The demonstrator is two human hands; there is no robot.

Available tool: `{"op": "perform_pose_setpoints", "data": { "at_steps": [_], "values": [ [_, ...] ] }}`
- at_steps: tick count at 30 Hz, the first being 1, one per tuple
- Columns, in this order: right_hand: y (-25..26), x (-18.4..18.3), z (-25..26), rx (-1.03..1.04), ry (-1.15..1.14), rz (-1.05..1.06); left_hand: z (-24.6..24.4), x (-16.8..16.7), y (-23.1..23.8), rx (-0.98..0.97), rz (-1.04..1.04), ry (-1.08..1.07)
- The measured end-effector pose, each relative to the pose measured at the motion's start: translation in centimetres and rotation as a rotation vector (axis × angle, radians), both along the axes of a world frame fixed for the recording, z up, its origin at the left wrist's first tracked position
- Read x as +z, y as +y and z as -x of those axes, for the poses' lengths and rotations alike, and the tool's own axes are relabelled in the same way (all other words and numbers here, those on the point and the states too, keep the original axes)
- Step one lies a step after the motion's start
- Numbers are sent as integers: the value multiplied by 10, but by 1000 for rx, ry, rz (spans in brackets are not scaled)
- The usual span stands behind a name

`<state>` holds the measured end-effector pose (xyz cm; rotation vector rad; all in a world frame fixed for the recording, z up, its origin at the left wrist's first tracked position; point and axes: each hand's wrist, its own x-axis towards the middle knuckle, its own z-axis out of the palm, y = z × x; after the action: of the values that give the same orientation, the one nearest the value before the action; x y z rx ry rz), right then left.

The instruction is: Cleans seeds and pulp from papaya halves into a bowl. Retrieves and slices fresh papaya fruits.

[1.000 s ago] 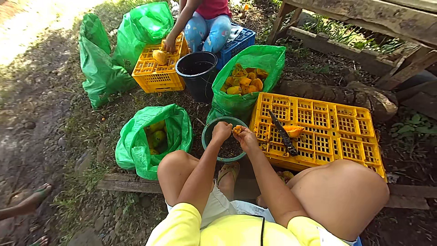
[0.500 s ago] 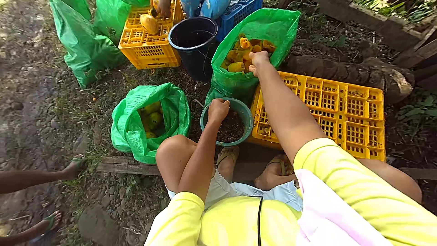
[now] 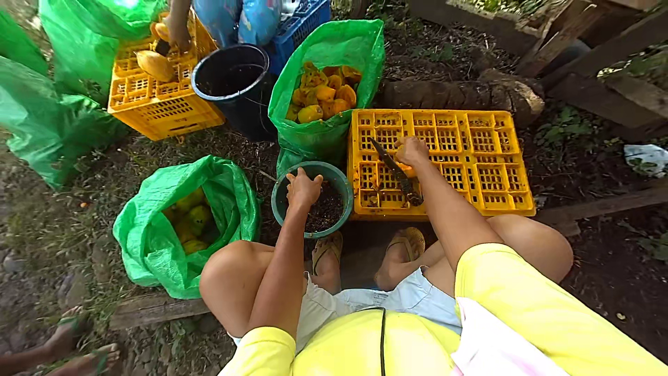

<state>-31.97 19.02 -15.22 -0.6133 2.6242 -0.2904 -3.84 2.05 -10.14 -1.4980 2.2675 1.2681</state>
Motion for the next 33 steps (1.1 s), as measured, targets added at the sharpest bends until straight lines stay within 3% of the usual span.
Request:
{"op": "perform_pose_setpoints", "data": {
  "at_steps": [3, 7, 10, 14, 19, 22, 24, 28, 31, 33],
  "values": [
    [31, -32, 34, 63, -123, -178, 4, 0, 4, -6, 3, 7],
    [36, -38, 34, 66, -147, -243, 6, 1, 8, -29, 1, -9],
    [39, -54, 43, 77, -136, -204, 5, 0, 10, -33, 0, -17],
    [40, -36, 31, 28, -119, -196, 6, 6, 12, -36, -3, 16],
    [54, -40, 29, 20, -180, -148, 12, 12, 16, -55, -8, 49],
    [71, -72, 42, -113, -217, 18, 15, 10, 18, -64, -11, 84],
    [84, -81, 46, -309, -317, 162, 15, 11, 20, -65, -17, 90],
    [72, -28, 43, -691, -530, 375, 14, 13, 20, -69, -39, 88],
    [25, 32, 45, -771, -600, 565, 15, 10, 20, -72, -32, 83],
    [-17, 74, 46, -771, -649, 859, 17, 9, 20, -80, -22, 82]
  ]
}}
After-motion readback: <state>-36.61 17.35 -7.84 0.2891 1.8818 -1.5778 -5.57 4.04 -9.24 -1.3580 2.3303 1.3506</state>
